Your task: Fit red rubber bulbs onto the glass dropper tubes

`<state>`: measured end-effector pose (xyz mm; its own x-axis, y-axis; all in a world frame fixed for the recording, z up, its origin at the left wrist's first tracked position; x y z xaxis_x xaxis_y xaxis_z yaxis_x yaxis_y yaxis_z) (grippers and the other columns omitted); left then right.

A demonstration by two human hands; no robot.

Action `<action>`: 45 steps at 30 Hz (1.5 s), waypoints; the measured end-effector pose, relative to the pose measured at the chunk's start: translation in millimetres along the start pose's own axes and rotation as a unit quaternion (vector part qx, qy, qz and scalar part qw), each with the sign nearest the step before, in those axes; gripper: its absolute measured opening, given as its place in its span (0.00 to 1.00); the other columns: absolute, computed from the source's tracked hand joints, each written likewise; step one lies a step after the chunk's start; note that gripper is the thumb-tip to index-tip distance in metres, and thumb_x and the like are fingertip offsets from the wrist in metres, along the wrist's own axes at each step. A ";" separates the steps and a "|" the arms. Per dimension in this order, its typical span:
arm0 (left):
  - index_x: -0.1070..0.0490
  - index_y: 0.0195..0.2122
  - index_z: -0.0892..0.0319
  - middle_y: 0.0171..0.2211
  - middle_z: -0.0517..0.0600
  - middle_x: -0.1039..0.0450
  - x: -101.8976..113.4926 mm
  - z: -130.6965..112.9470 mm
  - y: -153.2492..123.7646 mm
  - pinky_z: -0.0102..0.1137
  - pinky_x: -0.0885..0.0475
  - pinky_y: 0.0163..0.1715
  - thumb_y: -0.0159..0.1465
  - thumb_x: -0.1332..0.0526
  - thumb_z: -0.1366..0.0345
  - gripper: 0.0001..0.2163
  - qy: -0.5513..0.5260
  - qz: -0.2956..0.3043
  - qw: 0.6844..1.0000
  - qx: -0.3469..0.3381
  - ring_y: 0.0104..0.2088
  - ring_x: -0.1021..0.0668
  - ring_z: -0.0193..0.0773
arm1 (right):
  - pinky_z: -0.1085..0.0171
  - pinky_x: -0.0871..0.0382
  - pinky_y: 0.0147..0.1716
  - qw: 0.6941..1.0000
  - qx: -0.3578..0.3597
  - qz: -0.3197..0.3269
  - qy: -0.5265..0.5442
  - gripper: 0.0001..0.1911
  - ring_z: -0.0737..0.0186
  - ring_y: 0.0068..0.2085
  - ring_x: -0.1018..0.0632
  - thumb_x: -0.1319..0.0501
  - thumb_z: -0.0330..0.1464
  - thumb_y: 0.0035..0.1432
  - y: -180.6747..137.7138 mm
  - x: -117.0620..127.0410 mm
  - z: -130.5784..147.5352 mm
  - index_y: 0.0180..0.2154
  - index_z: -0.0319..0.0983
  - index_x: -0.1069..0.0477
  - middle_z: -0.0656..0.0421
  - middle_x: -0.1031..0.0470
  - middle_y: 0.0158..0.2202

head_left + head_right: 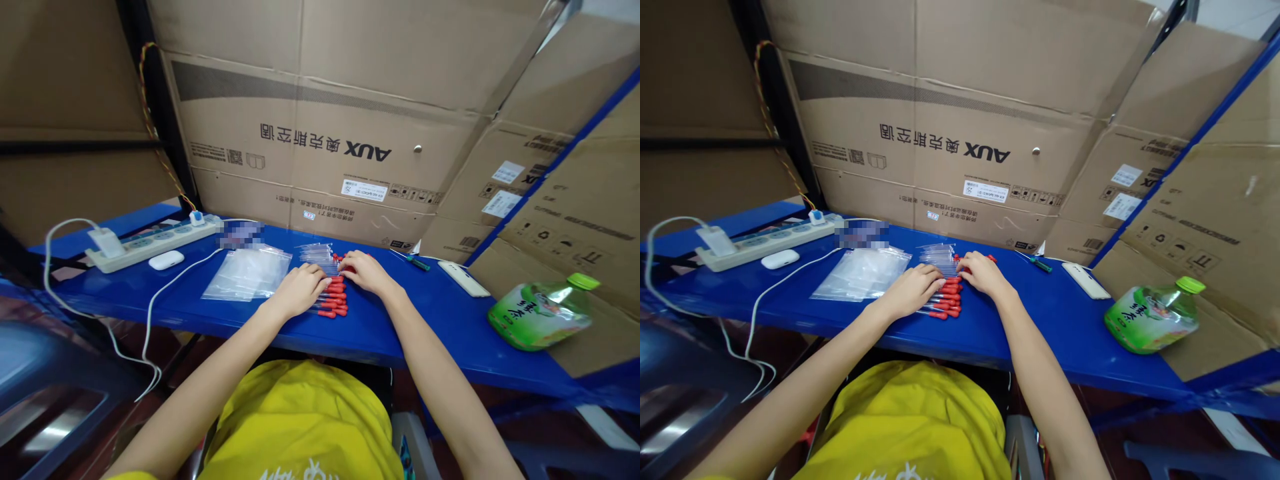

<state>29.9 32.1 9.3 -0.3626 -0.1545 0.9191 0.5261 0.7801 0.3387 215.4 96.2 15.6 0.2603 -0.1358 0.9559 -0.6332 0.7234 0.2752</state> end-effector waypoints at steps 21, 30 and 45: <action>0.24 0.61 0.59 0.55 0.58 0.28 -5.4 2.6 -3.5 0.43 0.30 0.58 0.80 0.55 0.53 0.25 0.006 0.006 1.000 -0.002 0.56 0.25 0.49 | 0.59 0.33 0.51 0.999 0.031 0.001 0.019 0.15 0.55 0.50 0.24 0.40 0.22 0.68 1.4 -3.4 3.3 0.46 0.42 0.17 0.54 0.23 0.45; 0.21 0.57 0.60 0.53 0.58 0.27 -2.4 1.9 -2.0 0.43 0.30 0.58 0.80 0.56 0.55 0.25 0.019 0.004 1.000 -0.003 0.53 0.26 0.48 | 0.61 0.32 0.50 0.998 0.040 0.009 0.039 0.13 0.57 0.50 0.23 0.39 0.25 0.69 0.6 0.3 3.5 0.47 0.43 0.17 0.54 0.24 0.46; 0.21 0.53 0.57 0.53 0.56 0.24 -1.6 4.1 -1.7 0.43 0.30 0.53 0.80 0.54 0.54 0.22 0.010 -0.003 1.000 0.021 0.51 0.25 0.48 | 0.61 0.32 0.49 0.999 0.009 0.011 0.035 0.08 0.57 0.49 0.23 0.33 0.28 0.67 -3.0 6.7 0.6 0.44 0.43 0.16 0.55 0.24 0.46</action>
<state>26.5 33.5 6.4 -0.3498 -0.1703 0.9212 0.4918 0.8035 0.3353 218.7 92.6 21.2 0.2965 -0.0718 0.9523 -0.6516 0.7138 0.2567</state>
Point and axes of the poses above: each hand's wrist, its own y-axis towards the middle knuckle, its own x-axis out of the back of the hand, z = x × y, the point moved 5 cm from there along y, towards the middle knuckle
